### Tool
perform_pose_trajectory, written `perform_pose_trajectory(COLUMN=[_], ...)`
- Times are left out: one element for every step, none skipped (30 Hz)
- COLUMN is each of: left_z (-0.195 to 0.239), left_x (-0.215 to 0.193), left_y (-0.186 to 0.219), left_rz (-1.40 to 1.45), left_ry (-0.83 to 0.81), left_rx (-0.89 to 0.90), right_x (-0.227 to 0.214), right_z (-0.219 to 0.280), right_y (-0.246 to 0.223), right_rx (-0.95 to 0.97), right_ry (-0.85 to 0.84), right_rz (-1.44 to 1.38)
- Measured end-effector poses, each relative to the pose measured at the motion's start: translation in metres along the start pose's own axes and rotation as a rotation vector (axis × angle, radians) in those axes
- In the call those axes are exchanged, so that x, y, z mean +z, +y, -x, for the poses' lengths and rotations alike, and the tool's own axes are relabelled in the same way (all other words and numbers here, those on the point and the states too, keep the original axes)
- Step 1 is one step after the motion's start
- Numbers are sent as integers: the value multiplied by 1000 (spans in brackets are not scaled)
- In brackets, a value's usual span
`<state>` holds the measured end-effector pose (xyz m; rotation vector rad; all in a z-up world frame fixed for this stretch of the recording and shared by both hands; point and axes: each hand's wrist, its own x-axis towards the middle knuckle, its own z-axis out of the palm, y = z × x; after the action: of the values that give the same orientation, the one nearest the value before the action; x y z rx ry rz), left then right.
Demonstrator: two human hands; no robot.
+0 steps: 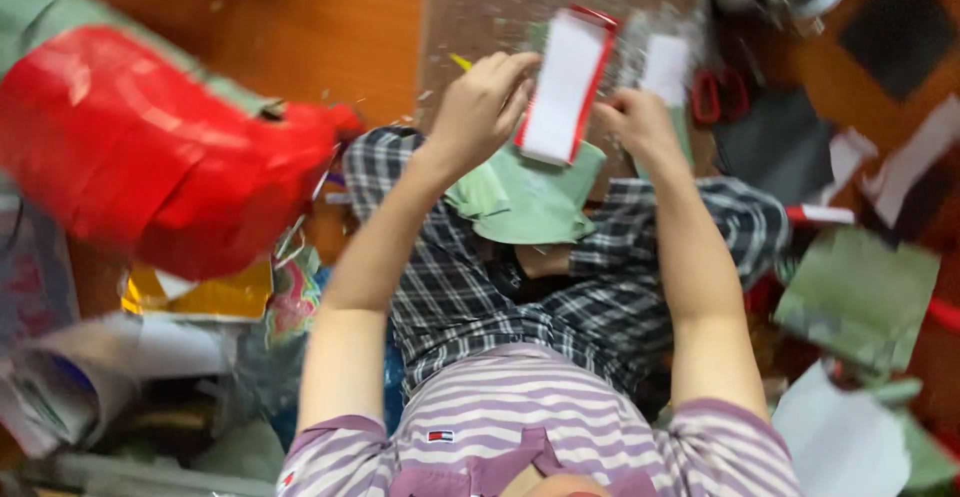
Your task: Applying paper strips and decorative layers to a bamboo frame to create a traditional lantern.
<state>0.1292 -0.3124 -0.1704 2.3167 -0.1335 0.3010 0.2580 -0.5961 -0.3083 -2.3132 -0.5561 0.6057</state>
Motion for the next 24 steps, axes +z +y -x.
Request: perform_pose_trajectory(left_z=[10,32,54,72,84,104,126,128,131,139,142,140,137,129,122,124,135,144,154,159,165,170,170,172], left_x=[51,87,121,153,155,158,159,156,152,149,135,120,104,91,78,66,69,72,74,79,85,90,88,87], left_y=[-28,-41,-57,-75,-63,-49,-37,-31,-25,-15,1,12,23,27,31,40,38,34,30,24,17,11,13,16], left_rz=[-7,-5,-212,-424,-428,-514,-603,-606,-583,-552,-549,-439,-330,-339,-281,-212,-209,-296,-381,-387,-443,-498,-502,-488], left_ry=[-72,-98,-110,-107,-119,-360,-600,-613,-683,-753,-765,-794,-821,-821,-821,-828,-834,-790,-745,-741,-678,-615,-612,-591], left_rx=[-132,-106,-180,-246,-213,-326,-439,-425,-390,-366,-364,-321,-278,-267,-202,-152,-156,-90,-23,-19,22,64,69,90], right_x=[-3,6,13,18,36,58,81,78,76,74,84,93,101,92,83,80,82,82,83,84,85,85,84,84], right_z=[2,0,-4,-14,-23,-28,-32,-27,-22,-14,-11,-15,-20,-23,-25,-18,-17,-18,-19,-20,-20,-19,-20,-18], right_y=[-25,-20,-16,-14,6,26,45,24,2,-20,-14,-11,-9,-14,-19,-23,-16,-10,-5,-5,-5,-4,-5,-6], right_rx=[-5,17,-30,-83,-68,-183,-298,-283,-279,-278,-268,-323,-378,-378,-345,-310,-307,-300,-293,-296,-278,-259,-261,-237], right_ry=[-4,21,-22,-61,-32,-130,-230,-221,-335,-460,-464,-438,-411,-398,-387,-395,-401,-386,-371,-364,-377,-390,-383,-396], right_rz=[51,37,121,208,198,270,342,334,325,316,309,319,328,327,337,342,337,358,379,381,386,391,392,392])
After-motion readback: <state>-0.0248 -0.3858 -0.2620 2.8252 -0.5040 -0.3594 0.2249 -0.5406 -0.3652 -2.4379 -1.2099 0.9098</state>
